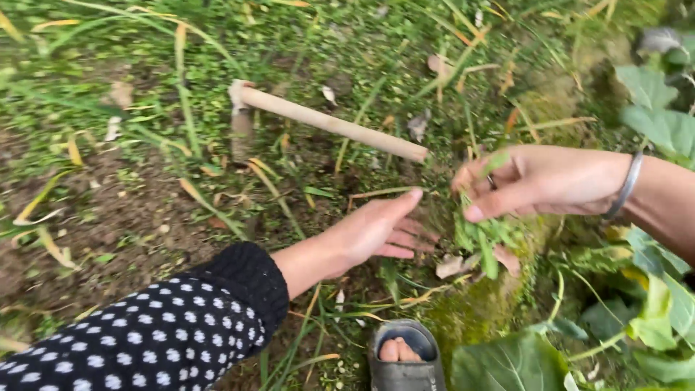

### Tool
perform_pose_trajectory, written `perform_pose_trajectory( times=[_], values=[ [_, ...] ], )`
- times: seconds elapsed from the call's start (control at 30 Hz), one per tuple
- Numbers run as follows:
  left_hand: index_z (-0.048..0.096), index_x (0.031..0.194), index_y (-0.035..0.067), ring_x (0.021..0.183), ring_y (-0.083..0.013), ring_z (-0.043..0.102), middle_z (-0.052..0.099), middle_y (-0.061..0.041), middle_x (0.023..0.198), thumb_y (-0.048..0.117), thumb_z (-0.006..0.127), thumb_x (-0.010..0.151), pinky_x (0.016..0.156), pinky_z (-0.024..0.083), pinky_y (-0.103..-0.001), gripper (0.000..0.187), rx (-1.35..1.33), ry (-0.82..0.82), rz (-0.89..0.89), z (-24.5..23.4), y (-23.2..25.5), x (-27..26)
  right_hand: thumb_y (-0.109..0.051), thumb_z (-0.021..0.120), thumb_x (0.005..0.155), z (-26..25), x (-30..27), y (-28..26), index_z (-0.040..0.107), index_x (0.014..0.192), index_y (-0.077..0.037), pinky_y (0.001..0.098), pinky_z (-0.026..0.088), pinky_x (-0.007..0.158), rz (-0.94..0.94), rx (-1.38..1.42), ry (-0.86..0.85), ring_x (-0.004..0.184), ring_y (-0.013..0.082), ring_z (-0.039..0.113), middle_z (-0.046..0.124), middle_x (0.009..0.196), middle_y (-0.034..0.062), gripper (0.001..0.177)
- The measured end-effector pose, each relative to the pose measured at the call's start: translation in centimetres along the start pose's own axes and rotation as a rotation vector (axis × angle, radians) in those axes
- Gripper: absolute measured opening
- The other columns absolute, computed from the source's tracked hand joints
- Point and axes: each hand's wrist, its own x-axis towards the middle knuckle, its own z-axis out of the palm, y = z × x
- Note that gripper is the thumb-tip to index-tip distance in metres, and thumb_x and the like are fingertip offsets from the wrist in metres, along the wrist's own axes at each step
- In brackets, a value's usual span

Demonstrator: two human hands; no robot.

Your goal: Using a hand hoe to loosen soil and pulling weeds from a garden bed by hand.

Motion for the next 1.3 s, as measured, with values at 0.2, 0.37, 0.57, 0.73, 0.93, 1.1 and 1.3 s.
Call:
perform_pose_trajectory(
  times=[0.2, 0.37, 0.57, 0.73, 0.93, 1.1, 1.3],
  values=[
    [0.049, 0.146, 0.001, 0.121, -0.0301, 0.065, 0.064, -0.017, 0.138, 0.046, 0.029, 0.103, 0.104, 0.053, -0.042, 0.064, 0.059, -0.127, -0.201, 2.2, -5.1, 4.5, -0.02, 0.085, 0.086, 2.9, -2.1, 10.4, 0.066, 0.062, -0.008, 0.0337, 0.06, 0.079, 0.113, 0.215, -0.234, 0.059, 0.017, 0.052, 0.054, 0.066, 0.0014, 0.033],
    [0.039, 0.154, 0.009, 0.127, -0.0275, 0.062, 0.057, -0.014, 0.147, 0.044, 0.033, 0.102, 0.108, 0.049, -0.043, 0.063, 0.08, -0.1, -0.229, 2.5, -6.3, 6.3, -0.03, 0.082, 0.09, 6.5, -1.3, 11.2, 0.071, 0.076, -0.01, 0.031, 0.046, 0.06, 0.453, 0.019, 0.215, 0.053, 0.017, 0.042, 0.053, 0.063, 0.0041, 0.027],
    [0.041, 0.149, -0.004, 0.129, -0.0346, 0.061, 0.06, -0.025, 0.139, 0.043, 0.035, 0.108, 0.111, 0.041, -0.057, 0.063, 0.004, -0.119, -0.105, 1.5, -8.0, 7.7, 0.008, 0.066, 0.087, 7.6, -1.2, 12.4, 0.05, 0.147, -0.002, 0.0472, 0.052, 0.107, 0.315, 0.404, 0.321, 0.125, 0.0322, 0.065, 0.069, 0.134, 0.0244, 0.063],
    [0.043, 0.149, -0.001, 0.125, -0.0312, 0.063, 0.063, -0.023, 0.137, 0.045, 0.038, 0.107, 0.109, 0.043, -0.055, 0.063, 0.005, -0.113, -0.087, 1.2, -7.7, 7.5, 0.002, 0.062, 0.093, 7.7, -0.8, 12.5, 0.069, 0.131, -0.006, 0.0391, 0.062, 0.091, 0.336, 0.219, 0.489, 0.103, 0.0276, 0.078, 0.081, 0.112, 0.0182, 0.039],
    [0.048, 0.149, 0.009, 0.12, -0.0232, 0.066, 0.064, -0.012, 0.14, 0.046, 0.031, 0.101, 0.104, 0.052, -0.04, 0.063, 0.109, -0.037, -0.187, 1.4, -5.2, 5.8, -0.036, 0.083, 0.078, 7.3, -0.6, 11.8, 0.086, 0.091, -0.028, 0.0244, 0.06, 0.09, 0.339, -0.314, 0.594, 0.08, 0.0056, 0.079, 0.085, 0.092, -0.0109, 0.016],
    [0.055, 0.142, 0.009, 0.124, -0.025, 0.064, 0.063, -0.013, 0.142, 0.044, 0.03, 0.103, 0.107, 0.049, -0.04, 0.058, 0.109, -0.03, -0.178, 1.2, -5.0, 5.5, -0.027, 0.072, 0.088, 7.1, -0.5, 12.4, 0.08, 0.102, -0.024, 0.0281, 0.061, 0.102, 0.273, -0.287, 0.475, 0.093, 0.0089, 0.081, 0.085, 0.099, -0.0062, 0.016],
    [0.055, 0.142, 0.009, 0.123, -0.0243, 0.065, 0.063, -0.012, 0.143, 0.045, 0.03, 0.103, 0.105, 0.05, -0.039, 0.059, 0.17, -0.041, -0.177, 1.4, -4.8, 5.2, -0.037, 0.068, 0.093, 5.4, -2.5, 5.7, 0.057, 0.14, -0.038, 0.0291, 0.052, 0.117, 0.561, -0.321, 0.163, 0.108, 0.0094, 0.084, 0.081, 0.123, -0.0019, 0.048]
  ],
)
